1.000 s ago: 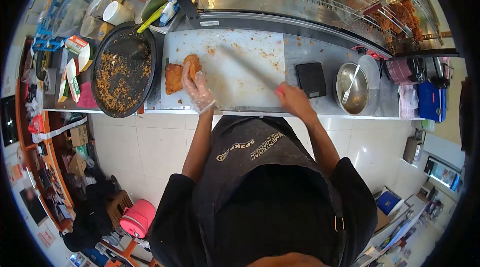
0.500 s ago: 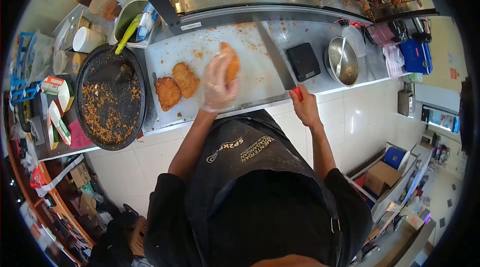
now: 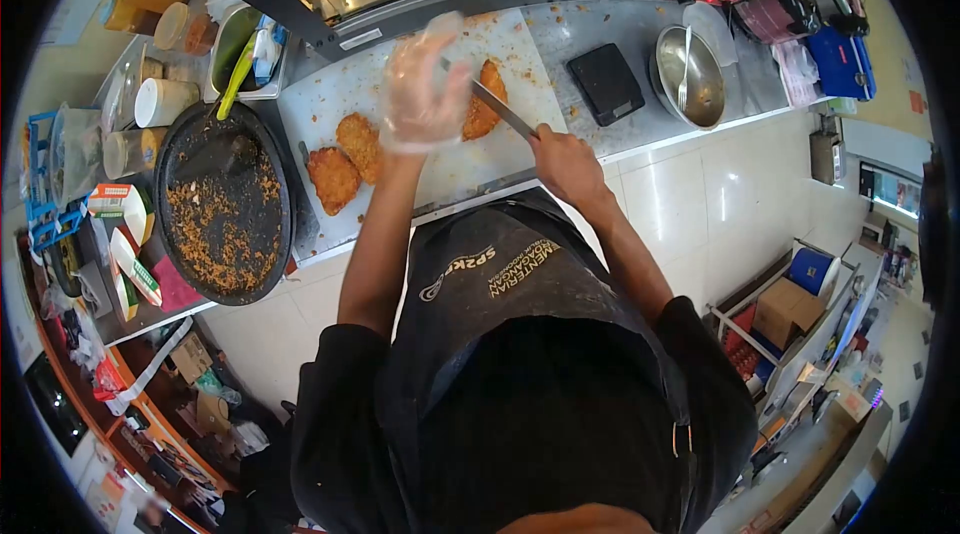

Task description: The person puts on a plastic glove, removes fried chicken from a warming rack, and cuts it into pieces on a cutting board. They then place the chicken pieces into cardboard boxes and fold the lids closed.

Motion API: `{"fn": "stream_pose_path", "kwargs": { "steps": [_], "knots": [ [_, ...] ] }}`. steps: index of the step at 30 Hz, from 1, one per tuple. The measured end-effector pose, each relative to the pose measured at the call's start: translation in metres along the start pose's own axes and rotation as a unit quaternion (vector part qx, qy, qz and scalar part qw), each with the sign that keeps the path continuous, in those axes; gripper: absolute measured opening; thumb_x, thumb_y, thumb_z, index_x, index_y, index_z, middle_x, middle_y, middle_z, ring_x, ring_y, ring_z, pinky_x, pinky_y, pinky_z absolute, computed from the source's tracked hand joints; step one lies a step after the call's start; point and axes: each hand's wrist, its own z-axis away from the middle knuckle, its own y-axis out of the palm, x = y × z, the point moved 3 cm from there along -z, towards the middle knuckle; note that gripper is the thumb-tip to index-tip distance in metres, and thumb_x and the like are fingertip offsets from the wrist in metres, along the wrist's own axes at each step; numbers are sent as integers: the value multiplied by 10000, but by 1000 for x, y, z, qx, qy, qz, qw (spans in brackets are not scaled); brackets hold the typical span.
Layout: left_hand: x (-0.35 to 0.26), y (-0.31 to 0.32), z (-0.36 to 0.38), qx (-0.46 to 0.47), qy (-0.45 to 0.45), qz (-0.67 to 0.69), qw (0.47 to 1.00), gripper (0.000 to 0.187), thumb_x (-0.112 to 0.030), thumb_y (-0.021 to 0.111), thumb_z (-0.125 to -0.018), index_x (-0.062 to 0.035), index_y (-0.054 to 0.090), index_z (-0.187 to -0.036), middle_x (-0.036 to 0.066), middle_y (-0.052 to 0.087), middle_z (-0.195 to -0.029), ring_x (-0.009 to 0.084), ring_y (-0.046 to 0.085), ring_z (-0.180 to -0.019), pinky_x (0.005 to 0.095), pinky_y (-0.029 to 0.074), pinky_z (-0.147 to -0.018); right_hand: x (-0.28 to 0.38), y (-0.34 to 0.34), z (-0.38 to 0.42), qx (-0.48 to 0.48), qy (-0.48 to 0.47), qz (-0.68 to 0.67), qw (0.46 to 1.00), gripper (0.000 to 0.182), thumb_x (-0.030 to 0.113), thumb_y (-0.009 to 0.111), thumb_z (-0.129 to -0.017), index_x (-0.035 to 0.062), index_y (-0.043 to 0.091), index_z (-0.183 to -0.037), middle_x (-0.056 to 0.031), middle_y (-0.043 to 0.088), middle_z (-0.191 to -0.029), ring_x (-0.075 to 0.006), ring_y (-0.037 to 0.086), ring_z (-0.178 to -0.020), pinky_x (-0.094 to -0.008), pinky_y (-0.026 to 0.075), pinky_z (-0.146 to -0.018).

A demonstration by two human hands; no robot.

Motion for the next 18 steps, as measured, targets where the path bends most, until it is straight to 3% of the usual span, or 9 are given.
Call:
{"fn": "stream_pose_path", "kwargs": {
  "steps": [1,4,10,14,15,18],
  "knots": [
    [4,15,-21,48,51,-4,998,416,-291,612,-872,-22,611,-1189,185,620,-1217,369,557,-1150,458,428,-956,5,-1,-5,21,12,19,1000,257,253,490,-984,13,556,-918,-255,644,-744,-447,642,-706,-540,501,-661],
    [38,75,-35,195,89,-188,959,480,-388,546,-913,-45,578,-1248,189,600,-1243,372,531,-1185,473,395,-992,15,3,-11,85,49,43,994,291,282,470,-991,6,554,-950,-262,660,-767,-459,660,-735,-544,524,-676],
    [74,106,-12,221,-3,-207,953,560,-422,480,-943,-58,448,-1368,225,543,-1277,397,495,-1179,513,313,-1044,4,45,-17,79,53,60,994,284,286,481,-979,15,561,-954,-201,682,-776,-396,690,-734,-482,557,-667],
    [67,97,-6,207,15,-174,963,525,-377,534,-925,-76,468,-1350,251,549,-1244,416,499,-1146,523,357,-991,2,38,-9,56,28,71,996,278,298,467,-987,34,553,-979,-183,681,-774,-391,684,-714,-481,550,-646],
    [67,91,-6,165,20,-154,974,480,-397,553,-913,-72,549,-1266,211,585,-1205,397,538,-1079,512,406,-939,-2,35,-6,47,18,76,996,270,298,464,-988,42,552,-982,-181,682,-773,-392,684,-712,-481,550,-645],
    [57,79,-8,135,8,-136,981,466,-377,579,-896,-80,557,-1255,209,586,-1209,390,549,-1058,503,423,-924,-2,15,-4,53,16,83,995,236,286,464,-984,69,557,-995,-176,686,-781,-399,686,-724,-490,552,-650]
  ]
}}
